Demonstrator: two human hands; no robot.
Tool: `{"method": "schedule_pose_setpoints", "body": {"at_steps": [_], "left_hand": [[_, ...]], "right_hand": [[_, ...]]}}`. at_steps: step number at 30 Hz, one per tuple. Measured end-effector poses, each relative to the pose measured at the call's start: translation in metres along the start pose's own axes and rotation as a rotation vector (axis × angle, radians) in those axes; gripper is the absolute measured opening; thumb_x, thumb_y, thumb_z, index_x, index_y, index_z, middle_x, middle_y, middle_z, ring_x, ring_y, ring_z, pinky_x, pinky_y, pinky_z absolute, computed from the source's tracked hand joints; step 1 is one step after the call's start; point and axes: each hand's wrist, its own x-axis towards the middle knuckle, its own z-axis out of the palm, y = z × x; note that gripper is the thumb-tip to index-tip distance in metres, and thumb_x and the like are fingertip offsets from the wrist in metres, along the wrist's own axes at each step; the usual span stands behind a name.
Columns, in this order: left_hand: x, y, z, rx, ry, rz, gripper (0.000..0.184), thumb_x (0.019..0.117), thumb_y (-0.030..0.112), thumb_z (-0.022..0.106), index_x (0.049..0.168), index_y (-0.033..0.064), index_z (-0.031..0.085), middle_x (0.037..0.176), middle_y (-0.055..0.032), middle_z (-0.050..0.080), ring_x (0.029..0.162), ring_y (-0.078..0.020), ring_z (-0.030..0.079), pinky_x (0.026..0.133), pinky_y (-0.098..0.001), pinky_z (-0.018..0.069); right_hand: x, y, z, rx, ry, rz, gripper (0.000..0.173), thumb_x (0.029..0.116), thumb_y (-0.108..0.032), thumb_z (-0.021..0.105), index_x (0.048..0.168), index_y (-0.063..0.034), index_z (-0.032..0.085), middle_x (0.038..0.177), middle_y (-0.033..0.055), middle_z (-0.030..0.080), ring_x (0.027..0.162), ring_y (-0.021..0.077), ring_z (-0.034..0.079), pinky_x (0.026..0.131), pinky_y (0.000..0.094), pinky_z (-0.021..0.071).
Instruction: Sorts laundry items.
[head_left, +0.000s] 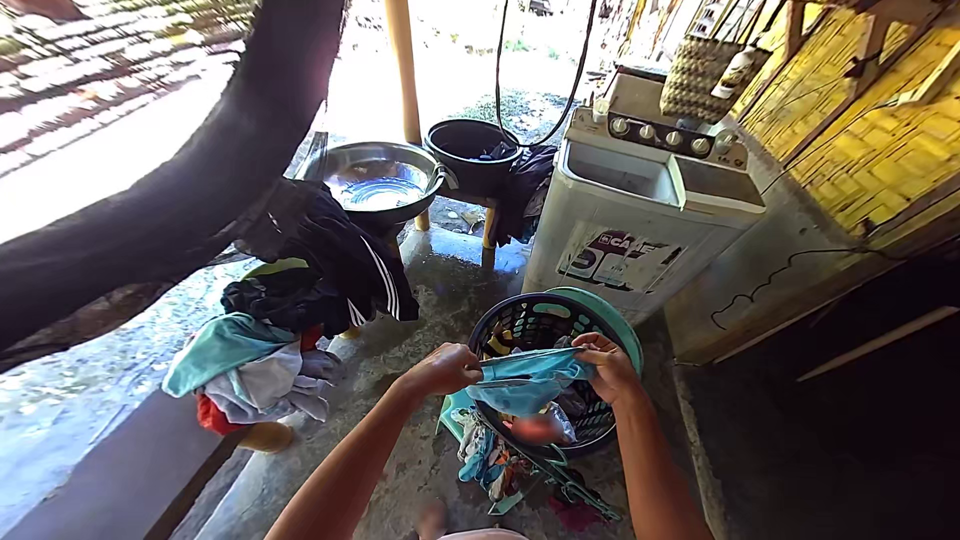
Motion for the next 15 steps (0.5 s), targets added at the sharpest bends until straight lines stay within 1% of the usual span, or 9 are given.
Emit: {"method": "schedule_pose_setpoints", "body": {"at_steps": [2,3,5,6,8,9,11,13,15], "left_hand": [[-0.003,-0.008,-0.002,-0.045,-0.070,0.093,0.042,0.1015,0.036,0.063,0.098,-0.0044,0.072,0.104,-0.0197,0.067,0.097,-0.0288,0.062,0.088,-0.0506,0.0469],[-0.006,-0.008,-0.002,-0.053,-0.082,0.132,0.041,0.0980,0.037,0.068,0.098,-0.0030,0.073,0.109,-0.0183,0.067,0.100,-0.0268,0.062,0.089,-0.0485,0.0480],[-0.016,-0.005,0.002,-0.062,-0.026,0.222,0.036,0.0940,0.033,0.073,0.096,-0.0030,0.074,0.124,-0.0189,0.063,0.116,-0.0281,0.058,0.099,-0.0464,0.0462],[-0.023,-0.005,0.005,-0.085,0.029,0.273,0.034,0.0943,0.031,0.072,0.096,-0.0028,0.074,0.132,-0.0192,0.060,0.123,-0.0297,0.054,0.104,-0.0469,0.0433],[-0.039,-0.007,0.014,-0.162,0.169,0.382,0.035,0.0960,0.031,0.065,0.093,-0.0017,0.075,0.131,-0.0160,0.062,0.126,-0.0250,0.053,0.106,-0.0435,0.0417],[-0.050,-0.009,0.019,-0.212,0.233,0.423,0.035,0.0972,0.032,0.062,0.091,-0.0013,0.073,0.123,-0.0135,0.064,0.120,-0.0200,0.055,0.103,-0.0394,0.0434],[-0.071,-0.018,0.027,-0.324,0.312,0.466,0.035,0.1004,0.033,0.058,0.090,0.0016,0.070,0.102,-0.0043,0.066,0.102,-0.0064,0.058,0.092,-0.0275,0.0472],[-0.092,-0.030,0.037,-0.467,0.319,0.448,0.030,0.1034,0.033,0.056,0.088,0.0089,0.065,0.083,0.0073,0.062,0.080,0.0042,0.058,0.075,-0.0174,0.0490],[-0.111,-0.040,0.048,-0.602,0.309,0.352,0.024,0.1038,0.033,0.057,0.088,0.0161,0.062,0.073,0.0138,0.059,0.067,0.0066,0.056,0.064,-0.0139,0.0481]], "right_hand": [[-0.002,0.002,-0.001,-0.150,-0.001,-0.038,0.022,0.0933,0.013,0.054,0.081,-0.0024,0.063,0.071,0.0016,0.066,0.063,0.0092,0.064,0.061,0.0262,0.0566],[-0.003,0.003,-0.002,-0.292,-0.031,-0.058,0.022,0.0930,0.011,0.054,0.079,-0.0025,0.064,0.075,0.0015,0.066,0.067,0.0077,0.062,0.062,0.0247,0.0541],[-0.008,0.004,-0.004,-0.587,-0.187,-0.042,0.021,0.0939,0.006,0.052,0.089,0.0005,0.071,0.097,0.0078,0.065,0.086,0.0117,0.060,0.076,0.0297,0.0502],[-0.011,0.004,-0.004,-0.682,-0.280,-0.001,0.021,0.0957,0.003,0.051,0.097,0.0002,0.072,0.108,0.0109,0.063,0.092,0.0140,0.059,0.078,0.0314,0.0498],[-0.014,0.007,-0.004,-0.707,-0.388,0.085,0.020,0.0998,-0.005,0.054,0.110,-0.0013,0.071,0.120,0.0133,0.059,0.096,0.0162,0.062,0.074,0.0310,0.0537],[-0.013,0.010,-0.004,-0.660,-0.387,0.116,0.021,0.1009,-0.006,0.055,0.116,-0.0008,0.068,0.126,0.0150,0.058,0.101,0.0189,0.064,0.078,0.0341,0.0575],[-0.005,0.019,-0.002,-0.597,-0.297,0.137,0.023,0.1022,-0.006,0.055,0.122,-0.0003,0.065,0.130,0.0163,0.057,0.106,0.0219,0.063,0.084,0.0385,0.0567],[0.011,0.035,0.005,-0.608,-0.203,0.114,0.019,0.1020,-0.006,0.057,0.118,-0.0001,0.066,0.118,0.0141,0.063,0.097,0.0185,0.063,0.081,0.0355,0.0540],[0.032,0.061,0.019,-0.672,-0.185,0.072,0.018,0.1021,-0.008,0.057,0.114,0.0007,0.068,0.105,0.0120,0.067,0.089,0.0150,0.062,0.079,0.0328,0.0521]]}}
